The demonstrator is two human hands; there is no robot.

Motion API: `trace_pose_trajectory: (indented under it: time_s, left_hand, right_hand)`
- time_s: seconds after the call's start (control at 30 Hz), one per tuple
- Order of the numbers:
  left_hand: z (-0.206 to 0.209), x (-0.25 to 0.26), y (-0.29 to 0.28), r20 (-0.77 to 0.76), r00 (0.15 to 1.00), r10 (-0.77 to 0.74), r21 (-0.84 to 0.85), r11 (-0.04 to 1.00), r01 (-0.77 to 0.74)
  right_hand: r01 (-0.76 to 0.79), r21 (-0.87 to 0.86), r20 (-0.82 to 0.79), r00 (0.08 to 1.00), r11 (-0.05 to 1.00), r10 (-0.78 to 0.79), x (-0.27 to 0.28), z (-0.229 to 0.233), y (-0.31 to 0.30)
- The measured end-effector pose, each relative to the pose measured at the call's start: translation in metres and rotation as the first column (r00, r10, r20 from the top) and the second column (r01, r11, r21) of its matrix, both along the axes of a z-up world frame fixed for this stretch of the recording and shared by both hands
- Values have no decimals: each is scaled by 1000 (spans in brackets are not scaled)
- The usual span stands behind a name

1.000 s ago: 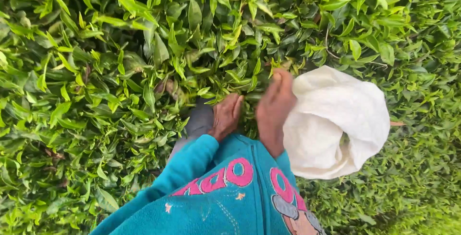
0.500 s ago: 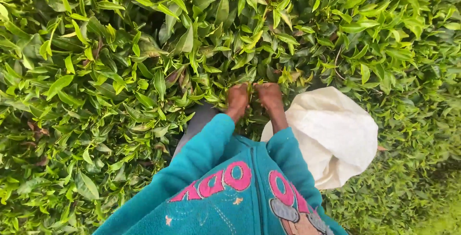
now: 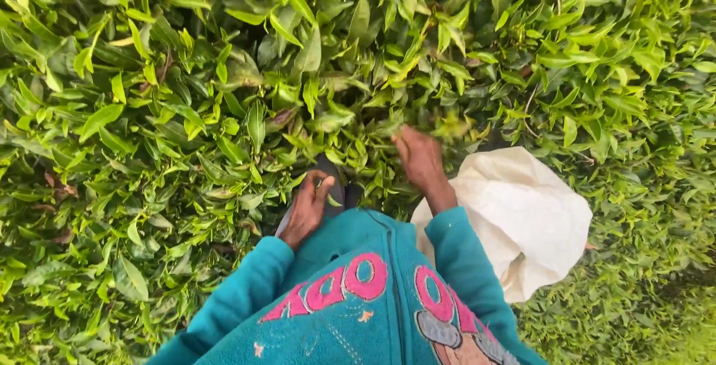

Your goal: The person plucks tea leaves from bushes by hand and places them into a white cloth bag. The person moves through the tea plantation, continuously harvesting leaves and depositing them into the bag.

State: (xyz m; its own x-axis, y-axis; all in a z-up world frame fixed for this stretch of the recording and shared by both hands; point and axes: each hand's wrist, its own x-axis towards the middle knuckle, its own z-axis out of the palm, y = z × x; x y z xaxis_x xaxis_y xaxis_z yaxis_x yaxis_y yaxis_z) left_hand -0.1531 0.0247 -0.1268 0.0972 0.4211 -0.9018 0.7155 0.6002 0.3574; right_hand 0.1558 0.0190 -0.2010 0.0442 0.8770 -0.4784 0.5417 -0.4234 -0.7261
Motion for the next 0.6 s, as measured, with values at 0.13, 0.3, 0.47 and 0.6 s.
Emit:
trace_pose_trajectory:
  time_s: [0.13, 0.3, 0.47, 0.6]
  left_hand:
    - [-92, -22, -62, -108, 978, 179, -1, 984, -180]
    - [-33, 82, 45, 80, 546, 834, -533, 498, -684]
    - [-76, 55, -23, 238, 971, 14, 654, 737, -171]
    - [-25, 48, -15, 201, 961, -187, 693, 721, -5]
  right_hand:
    - [-40, -244, -129, 992, 969, 9, -9, 24, -8]
    - [363, -302, -288, 847, 882, -447, -18, -4, -19]
    - [421, -170, -266, 851, 891, -453, -19, 16, -4]
    - [603, -77, -236, 763, 794, -602, -12, 15, 22]
